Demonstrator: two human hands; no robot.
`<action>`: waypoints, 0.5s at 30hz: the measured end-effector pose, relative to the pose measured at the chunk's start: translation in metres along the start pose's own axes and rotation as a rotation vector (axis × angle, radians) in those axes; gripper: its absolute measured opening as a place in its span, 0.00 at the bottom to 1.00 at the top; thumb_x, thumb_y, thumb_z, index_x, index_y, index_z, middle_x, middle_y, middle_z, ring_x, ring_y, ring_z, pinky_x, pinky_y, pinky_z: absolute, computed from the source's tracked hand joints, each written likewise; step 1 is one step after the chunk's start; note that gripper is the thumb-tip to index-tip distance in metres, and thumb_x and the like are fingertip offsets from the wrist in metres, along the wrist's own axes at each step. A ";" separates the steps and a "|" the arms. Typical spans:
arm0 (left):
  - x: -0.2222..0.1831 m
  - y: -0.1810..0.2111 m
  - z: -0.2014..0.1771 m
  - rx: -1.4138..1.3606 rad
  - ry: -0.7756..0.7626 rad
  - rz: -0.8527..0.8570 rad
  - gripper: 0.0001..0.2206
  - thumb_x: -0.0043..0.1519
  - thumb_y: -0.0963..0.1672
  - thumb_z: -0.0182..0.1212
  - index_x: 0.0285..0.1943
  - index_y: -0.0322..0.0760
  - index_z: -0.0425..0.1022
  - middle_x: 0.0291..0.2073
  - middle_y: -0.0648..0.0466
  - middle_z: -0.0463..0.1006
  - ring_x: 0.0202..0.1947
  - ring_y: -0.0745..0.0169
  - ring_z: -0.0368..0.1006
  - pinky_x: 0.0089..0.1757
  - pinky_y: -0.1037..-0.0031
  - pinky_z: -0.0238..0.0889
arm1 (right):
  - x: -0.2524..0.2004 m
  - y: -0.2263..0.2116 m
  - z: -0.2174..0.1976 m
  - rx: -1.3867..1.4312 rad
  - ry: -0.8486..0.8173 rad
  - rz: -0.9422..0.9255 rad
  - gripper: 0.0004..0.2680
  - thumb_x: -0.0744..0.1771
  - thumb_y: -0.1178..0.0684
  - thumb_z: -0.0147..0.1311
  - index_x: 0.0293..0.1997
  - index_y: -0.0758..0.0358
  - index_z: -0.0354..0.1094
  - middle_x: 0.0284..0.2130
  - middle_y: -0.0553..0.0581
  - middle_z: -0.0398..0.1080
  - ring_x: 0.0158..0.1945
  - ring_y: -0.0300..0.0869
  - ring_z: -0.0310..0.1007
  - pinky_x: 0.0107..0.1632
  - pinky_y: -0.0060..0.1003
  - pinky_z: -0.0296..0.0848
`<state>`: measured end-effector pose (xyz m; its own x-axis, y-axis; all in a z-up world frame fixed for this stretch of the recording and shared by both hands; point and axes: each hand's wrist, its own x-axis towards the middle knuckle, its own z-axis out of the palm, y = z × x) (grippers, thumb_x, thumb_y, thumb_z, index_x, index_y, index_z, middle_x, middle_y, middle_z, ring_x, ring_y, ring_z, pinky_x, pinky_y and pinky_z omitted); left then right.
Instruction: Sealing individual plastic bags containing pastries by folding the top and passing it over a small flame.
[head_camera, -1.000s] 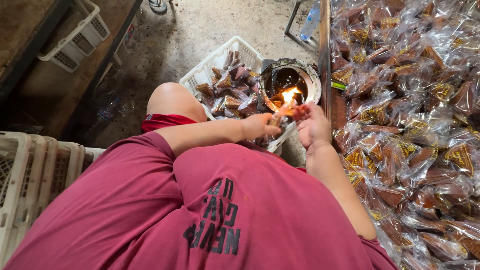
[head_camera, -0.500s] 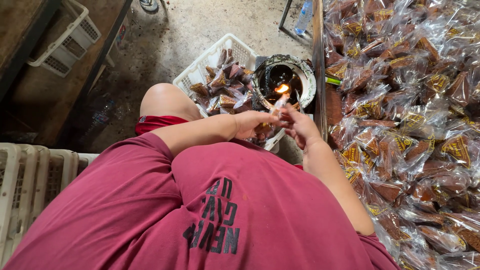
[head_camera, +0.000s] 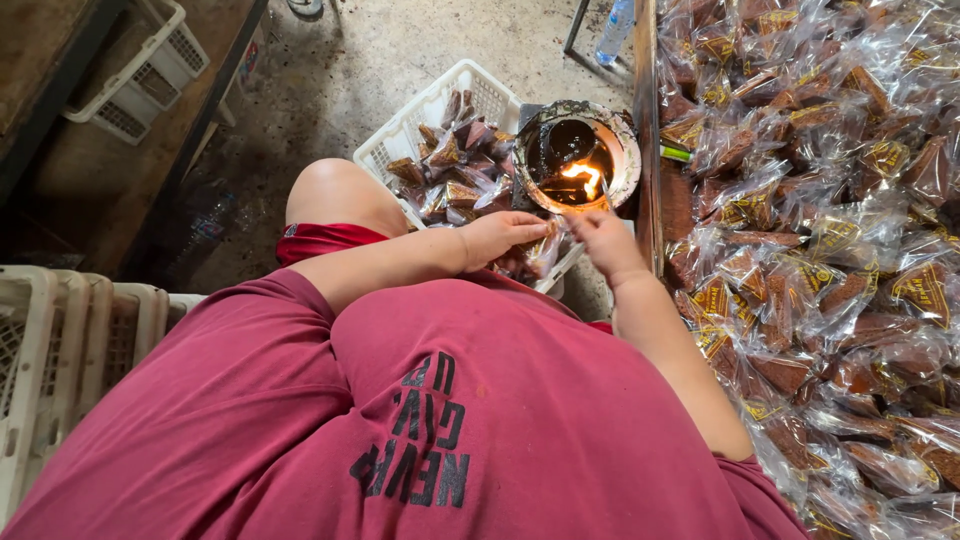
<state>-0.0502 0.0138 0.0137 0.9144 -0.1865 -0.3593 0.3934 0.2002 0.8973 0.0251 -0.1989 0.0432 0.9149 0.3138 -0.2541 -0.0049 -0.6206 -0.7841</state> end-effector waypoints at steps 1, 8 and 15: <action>0.004 -0.001 -0.009 0.002 -0.003 0.001 0.15 0.63 0.50 0.67 0.54 0.42 0.79 0.34 0.54 0.77 0.21 0.65 0.78 0.17 0.79 0.73 | -0.002 0.004 -0.007 0.001 0.004 0.000 0.15 0.67 0.35 0.61 0.38 0.56 0.78 0.25 0.55 0.75 0.30 0.43 0.76 0.39 0.36 0.75; 0.052 -0.043 -0.070 -0.154 0.452 -0.010 0.18 0.63 0.46 0.63 0.63 0.45 0.72 0.40 0.53 0.74 0.26 0.63 0.77 0.28 0.75 0.77 | 0.005 0.052 -0.085 -0.302 0.623 0.058 0.13 0.67 0.39 0.61 0.55 0.43 0.70 0.49 0.50 0.67 0.51 0.45 0.67 0.52 0.39 0.69; 0.053 -0.049 -0.072 0.001 0.387 -0.062 0.24 0.62 0.49 0.64 0.68 0.48 0.71 0.51 0.59 0.73 0.44 0.66 0.72 0.45 0.65 0.75 | -0.015 0.019 -0.106 -0.369 0.491 0.496 0.33 0.71 0.38 0.58 0.80 0.36 0.30 0.73 0.63 0.38 0.73 0.63 0.55 0.73 0.54 0.59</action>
<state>-0.0139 0.0638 -0.0682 0.8577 0.1781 -0.4823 0.4487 0.1988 0.8713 0.0539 -0.2916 0.0916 0.9149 -0.3622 -0.1783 -0.4037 -0.8305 -0.3838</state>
